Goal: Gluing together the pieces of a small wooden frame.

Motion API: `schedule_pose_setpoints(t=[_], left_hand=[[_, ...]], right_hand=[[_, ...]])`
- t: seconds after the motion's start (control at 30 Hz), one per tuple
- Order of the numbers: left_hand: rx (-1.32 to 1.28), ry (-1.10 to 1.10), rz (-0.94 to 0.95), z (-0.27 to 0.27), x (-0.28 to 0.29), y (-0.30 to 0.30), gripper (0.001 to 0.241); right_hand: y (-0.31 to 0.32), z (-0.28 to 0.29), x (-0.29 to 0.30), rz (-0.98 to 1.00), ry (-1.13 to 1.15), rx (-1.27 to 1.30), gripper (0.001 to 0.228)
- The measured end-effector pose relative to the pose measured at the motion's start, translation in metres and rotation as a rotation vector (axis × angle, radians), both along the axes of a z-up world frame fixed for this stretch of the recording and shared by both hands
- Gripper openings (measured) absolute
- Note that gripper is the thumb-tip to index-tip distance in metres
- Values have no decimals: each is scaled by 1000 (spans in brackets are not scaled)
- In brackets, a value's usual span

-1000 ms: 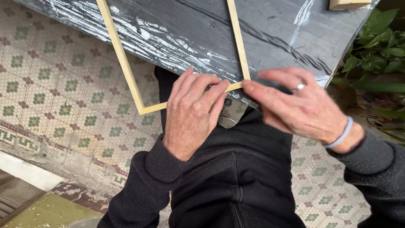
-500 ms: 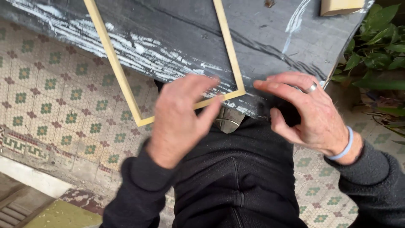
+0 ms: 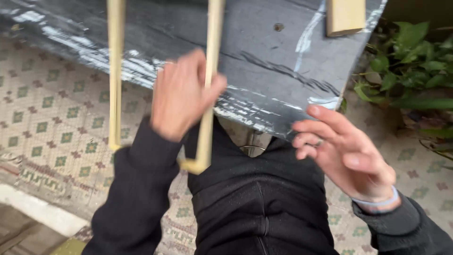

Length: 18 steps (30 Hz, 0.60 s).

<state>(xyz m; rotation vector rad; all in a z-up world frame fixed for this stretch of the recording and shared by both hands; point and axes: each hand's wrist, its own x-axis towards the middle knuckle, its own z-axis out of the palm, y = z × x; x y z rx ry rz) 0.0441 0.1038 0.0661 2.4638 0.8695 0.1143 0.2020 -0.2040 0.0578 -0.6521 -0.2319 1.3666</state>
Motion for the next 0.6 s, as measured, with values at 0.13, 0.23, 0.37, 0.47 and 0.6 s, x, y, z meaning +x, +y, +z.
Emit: schedule_pose_setpoints(t=[0.13, 0.23, 0.37, 0.47, 0.6], left_hand=[[-42, 127, -134, 35, -54, -41, 26], [205, 13, -319, 44, -69, -55, 20], [370, 83, -420, 11, -74, -38, 16], [475, 131, -496, -1, -67, -21, 16], [458, 48, -498, 1, -56, -17, 17]], right_hand=[[-9, -5, 9, -31, -327, 71, 72], [-20, -9, 9, -117, -614, 29, 59], [-11, 2, 12, -166, -897, -83, 53], [0, 8, 12, -89, -1249, -162, 50], [15, 15, 8, 68, -1549, -203, 51]])
